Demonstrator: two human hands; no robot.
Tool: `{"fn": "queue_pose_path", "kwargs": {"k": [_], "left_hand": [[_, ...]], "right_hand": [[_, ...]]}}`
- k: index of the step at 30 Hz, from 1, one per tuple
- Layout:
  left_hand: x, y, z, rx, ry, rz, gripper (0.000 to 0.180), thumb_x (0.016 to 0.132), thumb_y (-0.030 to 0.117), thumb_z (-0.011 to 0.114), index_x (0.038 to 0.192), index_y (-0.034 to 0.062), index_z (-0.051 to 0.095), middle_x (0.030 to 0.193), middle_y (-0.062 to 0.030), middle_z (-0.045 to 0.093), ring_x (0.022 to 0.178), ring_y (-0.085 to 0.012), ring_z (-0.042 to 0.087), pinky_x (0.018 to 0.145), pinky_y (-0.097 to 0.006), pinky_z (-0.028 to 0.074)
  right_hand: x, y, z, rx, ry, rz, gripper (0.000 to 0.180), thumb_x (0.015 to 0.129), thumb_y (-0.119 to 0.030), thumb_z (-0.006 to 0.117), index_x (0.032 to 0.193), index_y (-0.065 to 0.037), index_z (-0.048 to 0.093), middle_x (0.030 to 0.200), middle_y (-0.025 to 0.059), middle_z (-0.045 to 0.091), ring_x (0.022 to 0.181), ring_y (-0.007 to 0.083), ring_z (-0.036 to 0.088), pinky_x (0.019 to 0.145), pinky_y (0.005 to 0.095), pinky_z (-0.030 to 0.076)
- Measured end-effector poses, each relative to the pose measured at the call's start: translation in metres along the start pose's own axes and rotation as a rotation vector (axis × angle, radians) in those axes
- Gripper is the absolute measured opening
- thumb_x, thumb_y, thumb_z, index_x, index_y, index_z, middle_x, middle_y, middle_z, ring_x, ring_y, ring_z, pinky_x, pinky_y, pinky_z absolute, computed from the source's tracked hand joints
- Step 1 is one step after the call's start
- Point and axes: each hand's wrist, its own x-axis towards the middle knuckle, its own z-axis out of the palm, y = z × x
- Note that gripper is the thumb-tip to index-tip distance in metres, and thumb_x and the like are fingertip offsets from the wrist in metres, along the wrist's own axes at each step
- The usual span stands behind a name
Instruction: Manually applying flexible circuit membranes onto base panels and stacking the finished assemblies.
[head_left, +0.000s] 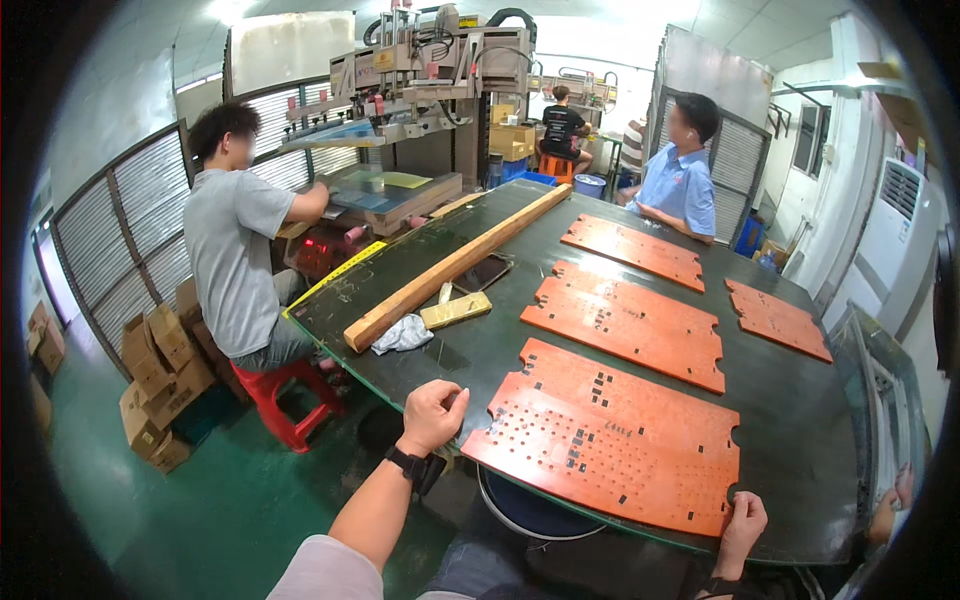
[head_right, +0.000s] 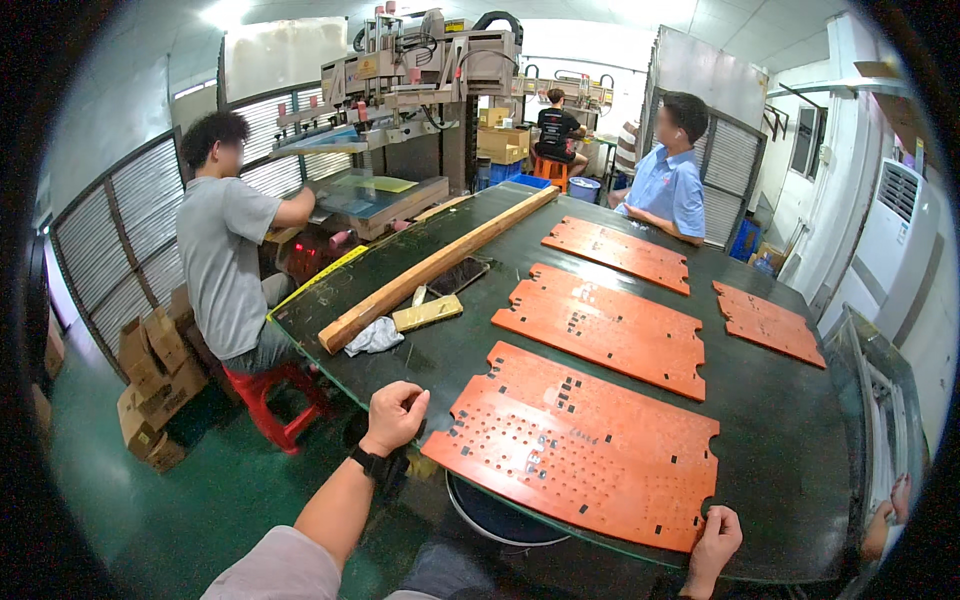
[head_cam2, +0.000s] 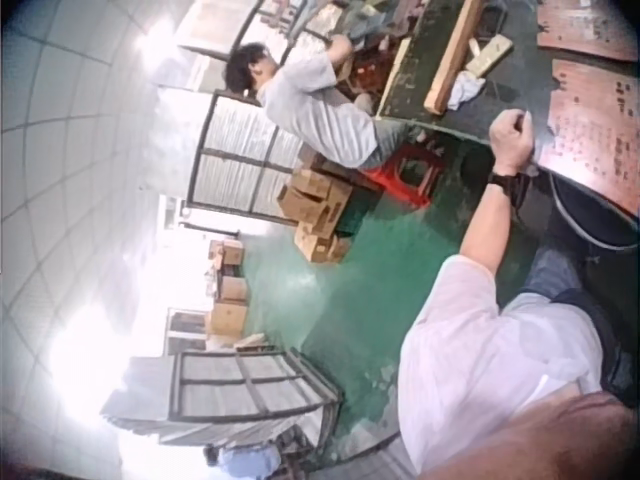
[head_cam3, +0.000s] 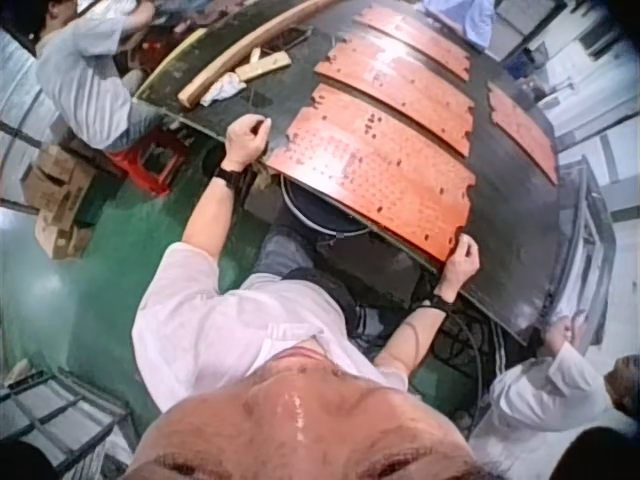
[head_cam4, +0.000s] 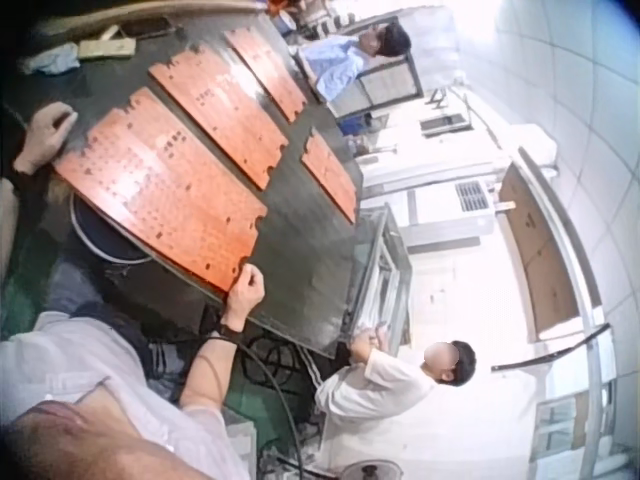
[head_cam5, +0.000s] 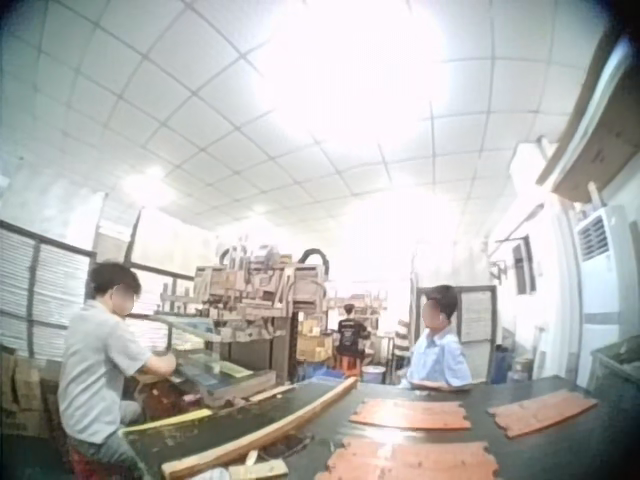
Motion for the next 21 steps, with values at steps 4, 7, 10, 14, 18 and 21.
{"fn": "queue_pose_path", "kwargs": {"k": [4,7,10,14,18,21], "left_hand": [[-0.002,0.002,-0.001,-0.017,0.007,-0.031,0.013,0.081,0.011,0.069,0.075,0.0006,0.065,0.065,-0.0105,0.059,0.055,-0.0223,0.059,0.051,-0.032,0.044],[-0.001,0.003,0.000,-0.016,-0.023,-0.069,0.013,0.081,0.011,0.069,0.075,0.0007,0.064,0.065,-0.0107,0.059,0.055,-0.0224,0.058,0.051,-0.032,0.044],[0.000,0.003,-0.001,0.004,-0.003,-0.013,0.013,0.081,0.011,0.069,0.075,0.0008,0.064,0.065,-0.0109,0.059,0.054,-0.0219,0.058,0.051,-0.032,0.044],[-0.001,0.000,0.000,-0.019,0.012,-0.015,0.014,0.081,0.012,0.070,0.075,0.0008,0.065,0.065,-0.0108,0.059,0.052,-0.0209,0.057,0.050,-0.032,0.044],[-0.001,0.000,0.001,-0.026,0.015,-0.015,0.014,0.082,0.012,0.070,0.075,0.0008,0.065,0.065,-0.0103,0.060,0.052,-0.0204,0.058,0.049,-0.031,0.043],[-0.002,0.002,-0.001,-0.037,-0.012,-0.044,0.014,0.081,0.012,0.070,0.075,0.0009,0.065,0.065,-0.0100,0.060,0.053,-0.0203,0.058,0.049,-0.031,0.043]], "right_hand": [[0.003,0.011,-0.003,0.005,-0.007,0.046,0.017,0.095,-0.012,0.056,0.086,0.002,0.060,0.076,0.0014,0.056,0.070,0.0091,0.048,0.064,0.0263,0.041],[0.004,0.010,0.000,-0.014,0.003,0.010,0.016,0.095,-0.011,0.056,0.086,0.001,0.060,0.076,0.0012,0.056,0.069,0.0093,0.049,0.064,0.0262,0.041],[0.002,0.008,0.001,-0.040,0.035,-0.053,0.015,0.096,-0.010,0.055,0.086,0.001,0.059,0.075,0.0008,0.055,0.068,0.0084,0.048,0.062,0.0250,0.041],[-0.003,-0.014,0.003,0.015,-0.008,0.070,0.015,0.096,-0.009,0.054,0.086,0.000,0.059,0.076,0.0006,0.054,0.067,0.0074,0.047,0.060,0.0236,0.040],[0.001,0.002,0.001,0.003,0.010,0.018,0.015,0.097,-0.009,0.053,0.086,0.000,0.059,0.078,0.0009,0.054,0.067,0.0070,0.047,0.060,0.0231,0.039],[0.004,0.014,-0.003,0.000,0.004,0.021,0.015,0.096,-0.009,0.053,0.086,0.001,0.059,0.078,0.0014,0.054,0.067,0.0077,0.047,0.060,0.0239,0.039]]}}
